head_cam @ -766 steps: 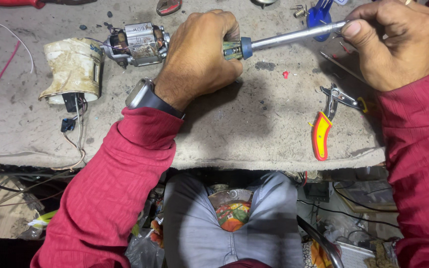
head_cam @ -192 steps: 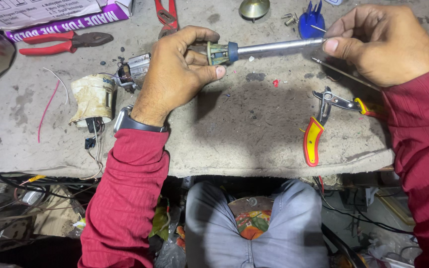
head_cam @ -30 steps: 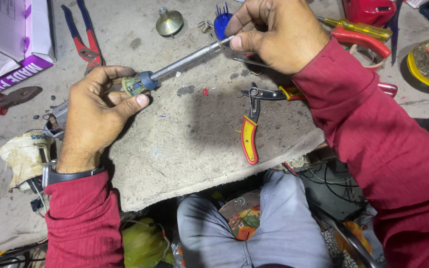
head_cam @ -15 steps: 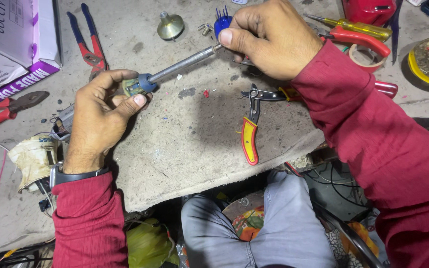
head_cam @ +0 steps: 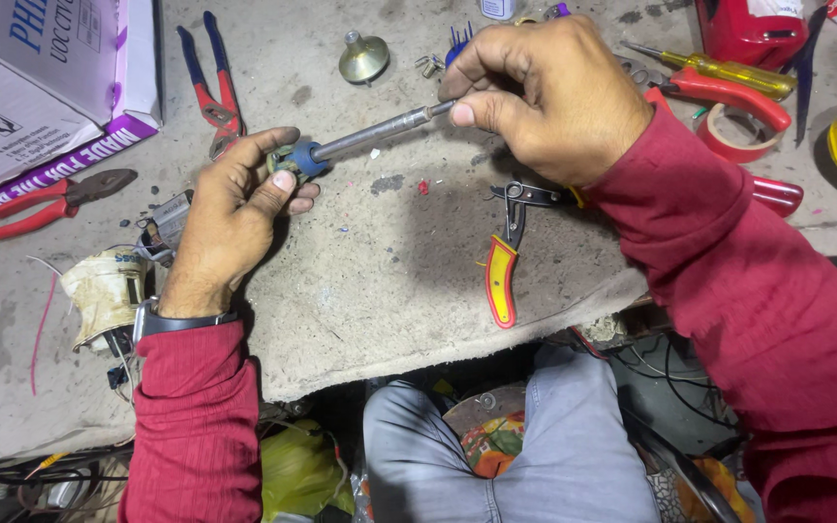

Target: The person repairs a small electric motor at a cluttered workbench. They hold the motor's rotor and shaft assembly, use pliers and a screwdriver to work on its components, press and twist the shaft fitting by hand, and repeatedly reposition the assembly while fitting parts together.

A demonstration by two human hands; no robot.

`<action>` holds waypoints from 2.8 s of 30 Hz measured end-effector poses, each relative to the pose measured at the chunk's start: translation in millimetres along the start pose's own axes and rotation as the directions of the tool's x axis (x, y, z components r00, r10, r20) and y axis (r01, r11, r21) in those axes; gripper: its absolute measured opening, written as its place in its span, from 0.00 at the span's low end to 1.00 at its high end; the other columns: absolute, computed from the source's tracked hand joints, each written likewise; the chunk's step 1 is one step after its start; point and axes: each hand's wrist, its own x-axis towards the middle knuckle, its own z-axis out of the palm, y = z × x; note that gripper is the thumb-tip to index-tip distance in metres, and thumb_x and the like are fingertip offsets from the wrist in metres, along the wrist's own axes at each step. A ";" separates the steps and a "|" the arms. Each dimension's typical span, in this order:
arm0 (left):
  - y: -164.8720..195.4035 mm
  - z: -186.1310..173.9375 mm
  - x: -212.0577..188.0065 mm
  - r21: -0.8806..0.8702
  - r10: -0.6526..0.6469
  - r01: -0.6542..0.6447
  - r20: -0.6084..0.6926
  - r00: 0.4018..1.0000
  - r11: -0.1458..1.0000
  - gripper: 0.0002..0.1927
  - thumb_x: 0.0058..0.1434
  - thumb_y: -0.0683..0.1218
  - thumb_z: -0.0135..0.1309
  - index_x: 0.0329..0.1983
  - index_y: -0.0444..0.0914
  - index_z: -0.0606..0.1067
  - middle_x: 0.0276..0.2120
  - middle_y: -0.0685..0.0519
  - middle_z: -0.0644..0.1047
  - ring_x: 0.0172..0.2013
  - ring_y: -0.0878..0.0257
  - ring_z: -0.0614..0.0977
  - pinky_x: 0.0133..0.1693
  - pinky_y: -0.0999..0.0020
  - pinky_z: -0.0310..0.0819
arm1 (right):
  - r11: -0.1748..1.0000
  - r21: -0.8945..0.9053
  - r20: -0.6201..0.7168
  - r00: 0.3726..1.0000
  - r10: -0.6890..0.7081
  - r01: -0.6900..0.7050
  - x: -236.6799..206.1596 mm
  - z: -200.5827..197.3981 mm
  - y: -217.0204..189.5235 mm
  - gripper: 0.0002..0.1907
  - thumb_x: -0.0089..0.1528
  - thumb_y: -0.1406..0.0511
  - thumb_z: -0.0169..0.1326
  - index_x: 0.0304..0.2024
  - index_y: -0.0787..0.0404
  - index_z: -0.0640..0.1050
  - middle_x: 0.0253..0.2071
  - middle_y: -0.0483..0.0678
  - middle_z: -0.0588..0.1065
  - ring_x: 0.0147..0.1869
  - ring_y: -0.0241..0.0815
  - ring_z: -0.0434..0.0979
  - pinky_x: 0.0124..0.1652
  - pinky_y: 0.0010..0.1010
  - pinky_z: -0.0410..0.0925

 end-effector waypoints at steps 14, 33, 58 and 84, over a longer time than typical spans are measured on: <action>-2.8 0.9 1.7 -0.024 0.004 -0.004 0.005 1.000 1.000 0.21 0.72 0.35 0.44 0.68 0.28 0.65 0.45 0.45 0.80 0.41 0.65 0.83 0.43 0.73 0.81 | 0.991 -0.086 0.032 0.995 -0.096 0.098 1.0 -3.0 -2.4 0.07 0.66 0.69 0.62 0.45 0.64 0.83 0.36 0.51 0.81 0.38 0.42 0.83 0.39 0.31 0.72; 5.6 1.6 -0.1 -0.057 -0.042 0.043 0.008 0.999 0.997 0.20 0.72 0.35 0.45 0.66 0.29 0.67 0.43 0.45 0.80 0.40 0.65 0.83 0.43 0.74 0.81 | 0.995 -0.089 -0.013 0.999 -0.044 0.042 -1.9 -2.2 -6.5 0.06 0.68 0.68 0.61 0.46 0.64 0.82 0.35 0.51 0.80 0.36 0.40 0.82 0.35 0.30 0.71; 4.0 -1.4 -2.8 -0.058 0.009 -0.007 0.036 0.999 0.998 0.17 0.72 0.35 0.47 0.63 0.29 0.67 0.43 0.46 0.80 0.41 0.65 0.83 0.45 0.73 0.82 | 0.953 -0.301 0.011 1.000 0.015 -0.011 0.4 9.4 6.1 0.22 0.75 0.59 0.49 0.29 0.65 0.75 0.17 0.55 0.66 0.20 0.55 0.68 0.27 0.46 0.60; 2.4 -1.7 -3.0 -0.055 0.033 -0.031 0.042 0.999 0.998 0.17 0.72 0.34 0.46 0.63 0.29 0.67 0.44 0.46 0.80 0.42 0.65 0.84 0.45 0.73 0.82 | 0.961 -0.256 0.015 0.993 0.116 -0.108 1.5 6.3 -5.2 0.25 0.75 0.56 0.50 0.28 0.65 0.76 0.15 0.52 0.65 0.18 0.48 0.66 0.25 0.41 0.60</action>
